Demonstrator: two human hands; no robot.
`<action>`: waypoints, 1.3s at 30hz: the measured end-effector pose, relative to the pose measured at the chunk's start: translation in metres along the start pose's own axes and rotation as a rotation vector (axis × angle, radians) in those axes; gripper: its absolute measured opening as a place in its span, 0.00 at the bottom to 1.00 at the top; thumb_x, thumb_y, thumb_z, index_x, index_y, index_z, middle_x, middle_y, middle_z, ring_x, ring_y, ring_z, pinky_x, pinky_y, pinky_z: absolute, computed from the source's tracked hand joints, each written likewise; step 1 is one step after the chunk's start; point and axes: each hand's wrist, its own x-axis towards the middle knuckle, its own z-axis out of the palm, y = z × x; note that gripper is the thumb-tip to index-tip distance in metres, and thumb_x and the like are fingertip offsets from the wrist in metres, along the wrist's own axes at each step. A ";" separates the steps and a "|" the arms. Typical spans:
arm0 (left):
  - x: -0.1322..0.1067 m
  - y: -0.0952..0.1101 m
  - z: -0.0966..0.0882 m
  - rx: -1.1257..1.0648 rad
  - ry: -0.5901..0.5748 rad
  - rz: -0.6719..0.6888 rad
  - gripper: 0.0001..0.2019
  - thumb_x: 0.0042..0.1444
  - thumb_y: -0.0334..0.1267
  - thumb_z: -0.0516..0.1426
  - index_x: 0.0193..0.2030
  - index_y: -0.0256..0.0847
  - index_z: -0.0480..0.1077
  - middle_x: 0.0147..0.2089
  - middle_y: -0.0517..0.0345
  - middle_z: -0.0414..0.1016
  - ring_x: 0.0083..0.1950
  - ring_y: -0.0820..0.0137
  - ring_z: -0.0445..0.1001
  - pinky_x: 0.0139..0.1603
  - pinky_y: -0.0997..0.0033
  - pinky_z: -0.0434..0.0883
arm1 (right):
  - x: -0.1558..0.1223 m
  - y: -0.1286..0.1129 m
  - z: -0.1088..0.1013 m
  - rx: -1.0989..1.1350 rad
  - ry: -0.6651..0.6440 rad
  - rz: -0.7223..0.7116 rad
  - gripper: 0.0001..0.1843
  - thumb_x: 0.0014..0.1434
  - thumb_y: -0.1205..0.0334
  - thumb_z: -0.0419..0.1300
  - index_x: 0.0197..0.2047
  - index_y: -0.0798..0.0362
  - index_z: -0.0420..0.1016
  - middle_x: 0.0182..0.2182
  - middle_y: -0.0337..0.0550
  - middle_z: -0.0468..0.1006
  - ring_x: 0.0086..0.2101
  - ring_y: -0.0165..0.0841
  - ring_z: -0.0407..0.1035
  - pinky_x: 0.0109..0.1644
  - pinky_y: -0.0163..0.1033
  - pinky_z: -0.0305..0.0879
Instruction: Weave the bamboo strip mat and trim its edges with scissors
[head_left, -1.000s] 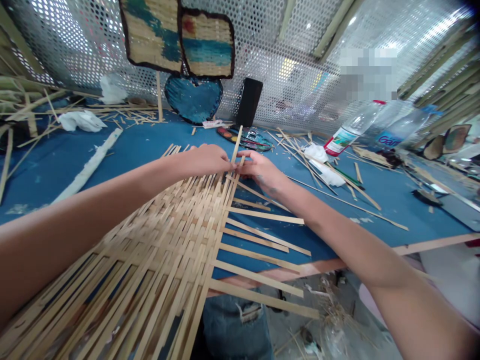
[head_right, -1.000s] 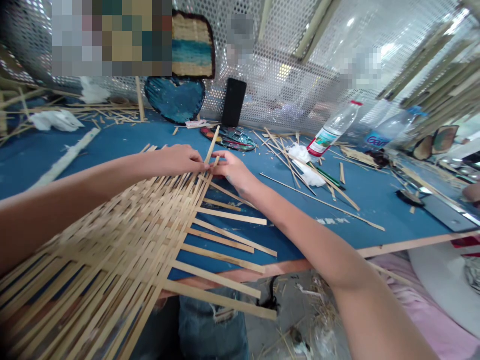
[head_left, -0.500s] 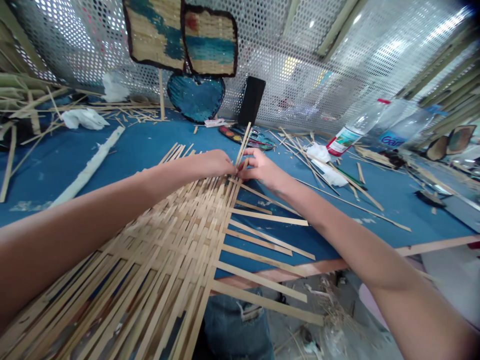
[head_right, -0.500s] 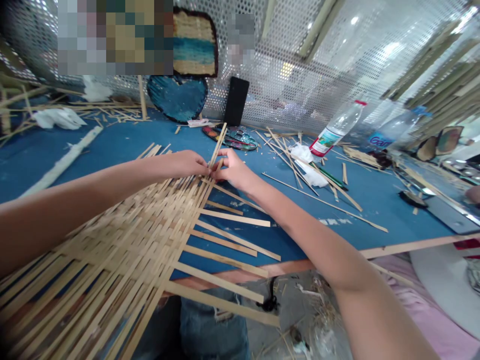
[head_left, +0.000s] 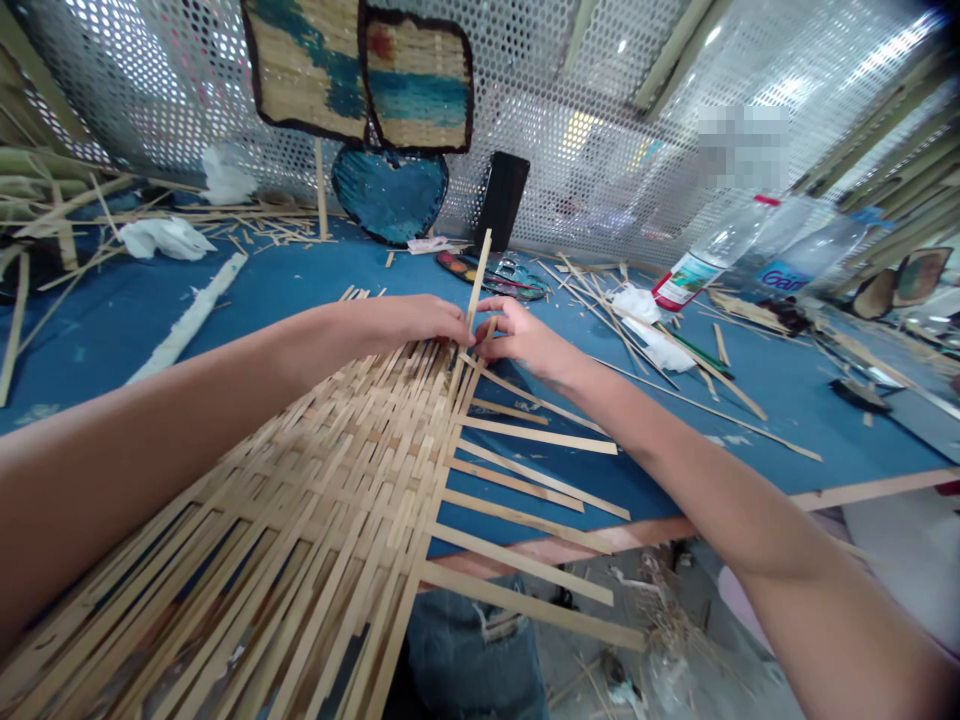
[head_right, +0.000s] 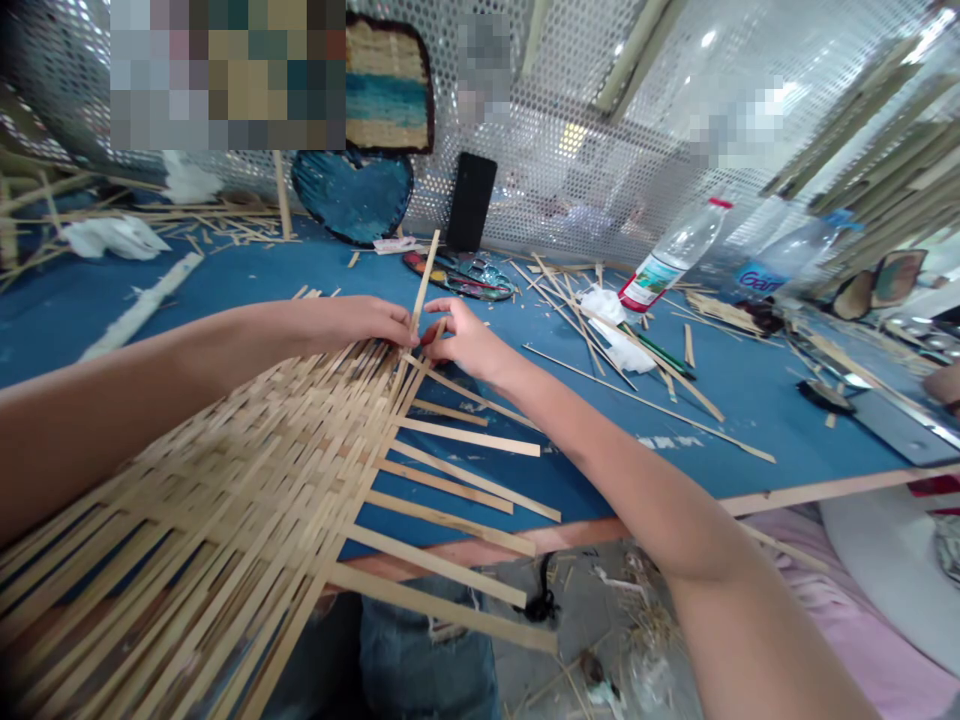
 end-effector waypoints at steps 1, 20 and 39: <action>0.000 -0.003 0.000 -0.086 -0.047 -0.015 0.10 0.51 0.47 0.59 0.28 0.43 0.70 0.29 0.57 0.71 0.34 0.64 0.70 0.35 0.65 0.66 | 0.000 0.000 0.000 0.001 -0.001 -0.005 0.34 0.41 0.70 0.66 0.51 0.49 0.60 0.30 0.31 0.74 0.30 0.33 0.71 0.37 0.41 0.72; -0.006 0.004 -0.004 -0.044 -0.171 0.006 0.07 0.49 0.36 0.61 0.30 0.40 0.66 0.27 0.64 0.65 0.31 0.71 0.62 0.33 0.68 0.57 | -0.003 -0.005 0.004 -0.005 -0.001 0.027 0.30 0.42 0.73 0.64 0.49 0.49 0.62 0.27 0.28 0.71 0.25 0.30 0.70 0.31 0.38 0.69; -0.006 0.008 -0.008 0.162 -0.164 0.028 0.13 0.50 0.47 0.60 0.34 0.39 0.70 0.32 0.61 0.67 0.34 0.69 0.64 0.35 0.68 0.57 | -0.014 -0.022 -0.008 -0.198 -0.036 0.121 0.28 0.54 0.64 0.64 0.55 0.48 0.57 0.38 0.36 0.74 0.26 0.30 0.72 0.32 0.38 0.68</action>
